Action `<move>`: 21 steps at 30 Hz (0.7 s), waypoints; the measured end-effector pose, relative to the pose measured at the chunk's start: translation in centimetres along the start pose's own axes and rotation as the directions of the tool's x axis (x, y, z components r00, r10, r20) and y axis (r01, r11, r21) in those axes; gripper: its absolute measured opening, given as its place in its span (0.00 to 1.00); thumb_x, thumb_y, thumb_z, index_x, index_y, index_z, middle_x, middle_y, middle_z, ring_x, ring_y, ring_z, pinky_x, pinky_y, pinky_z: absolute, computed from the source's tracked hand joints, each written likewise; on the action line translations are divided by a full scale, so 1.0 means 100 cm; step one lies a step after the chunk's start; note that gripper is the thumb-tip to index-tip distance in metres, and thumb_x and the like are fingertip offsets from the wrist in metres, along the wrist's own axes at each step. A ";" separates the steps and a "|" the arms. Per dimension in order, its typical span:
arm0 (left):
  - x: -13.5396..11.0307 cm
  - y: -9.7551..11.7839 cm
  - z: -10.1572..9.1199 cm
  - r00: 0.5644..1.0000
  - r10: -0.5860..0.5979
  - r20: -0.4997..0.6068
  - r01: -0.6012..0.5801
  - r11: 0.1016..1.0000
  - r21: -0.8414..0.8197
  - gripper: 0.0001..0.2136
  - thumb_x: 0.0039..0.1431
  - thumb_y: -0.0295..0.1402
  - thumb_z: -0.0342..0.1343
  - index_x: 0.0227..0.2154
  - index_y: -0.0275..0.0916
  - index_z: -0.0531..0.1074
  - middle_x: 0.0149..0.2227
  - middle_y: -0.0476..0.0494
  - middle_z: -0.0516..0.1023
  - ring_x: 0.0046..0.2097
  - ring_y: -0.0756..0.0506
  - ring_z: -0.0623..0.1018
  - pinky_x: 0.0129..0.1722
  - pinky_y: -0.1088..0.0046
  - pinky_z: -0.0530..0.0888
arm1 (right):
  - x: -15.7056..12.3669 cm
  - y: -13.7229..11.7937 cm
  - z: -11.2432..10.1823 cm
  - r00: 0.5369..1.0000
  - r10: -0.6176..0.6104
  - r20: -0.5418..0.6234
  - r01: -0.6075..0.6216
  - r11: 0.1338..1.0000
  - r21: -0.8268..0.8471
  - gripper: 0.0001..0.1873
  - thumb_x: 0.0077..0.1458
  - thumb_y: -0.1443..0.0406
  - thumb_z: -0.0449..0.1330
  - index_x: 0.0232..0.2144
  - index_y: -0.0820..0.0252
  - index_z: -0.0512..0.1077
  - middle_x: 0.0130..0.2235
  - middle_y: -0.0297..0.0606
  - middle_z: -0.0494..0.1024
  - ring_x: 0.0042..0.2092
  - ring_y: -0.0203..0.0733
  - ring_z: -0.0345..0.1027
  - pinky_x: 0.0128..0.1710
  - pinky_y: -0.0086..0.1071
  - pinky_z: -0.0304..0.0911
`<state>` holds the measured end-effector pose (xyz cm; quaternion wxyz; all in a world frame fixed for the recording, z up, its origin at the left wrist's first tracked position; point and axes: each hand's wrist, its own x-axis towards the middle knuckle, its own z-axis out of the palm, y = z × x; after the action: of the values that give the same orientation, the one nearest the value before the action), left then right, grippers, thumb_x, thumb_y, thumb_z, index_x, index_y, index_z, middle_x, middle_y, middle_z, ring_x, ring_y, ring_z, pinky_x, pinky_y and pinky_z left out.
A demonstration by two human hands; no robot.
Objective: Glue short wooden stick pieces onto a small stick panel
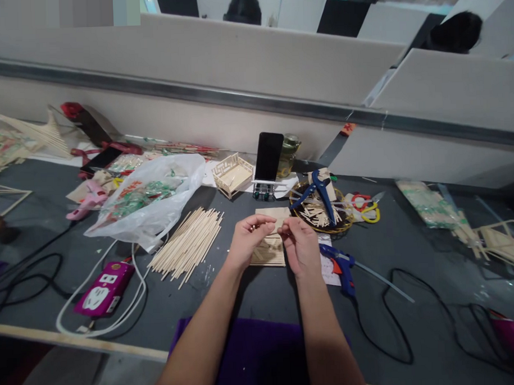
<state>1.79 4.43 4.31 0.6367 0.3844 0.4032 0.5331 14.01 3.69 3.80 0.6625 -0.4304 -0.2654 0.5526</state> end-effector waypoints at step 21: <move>-0.004 -0.007 0.001 0.896 0.435 0.088 -0.416 0.752 0.512 0.08 0.53 0.30 0.57 0.33 0.47 0.80 0.26 0.48 0.66 0.31 0.49 0.68 0.33 0.75 0.65 | -0.009 0.000 0.014 0.983 0.181 0.002 -0.181 0.983 0.041 0.18 0.39 0.68 0.64 0.37 0.63 0.75 0.26 0.34 0.79 0.26 0.33 0.71 0.28 0.27 0.69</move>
<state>2.06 3.90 3.73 0.3639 0.6130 0.4449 0.5420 12.66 3.20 4.61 0.6183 -0.4397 -0.2133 0.6155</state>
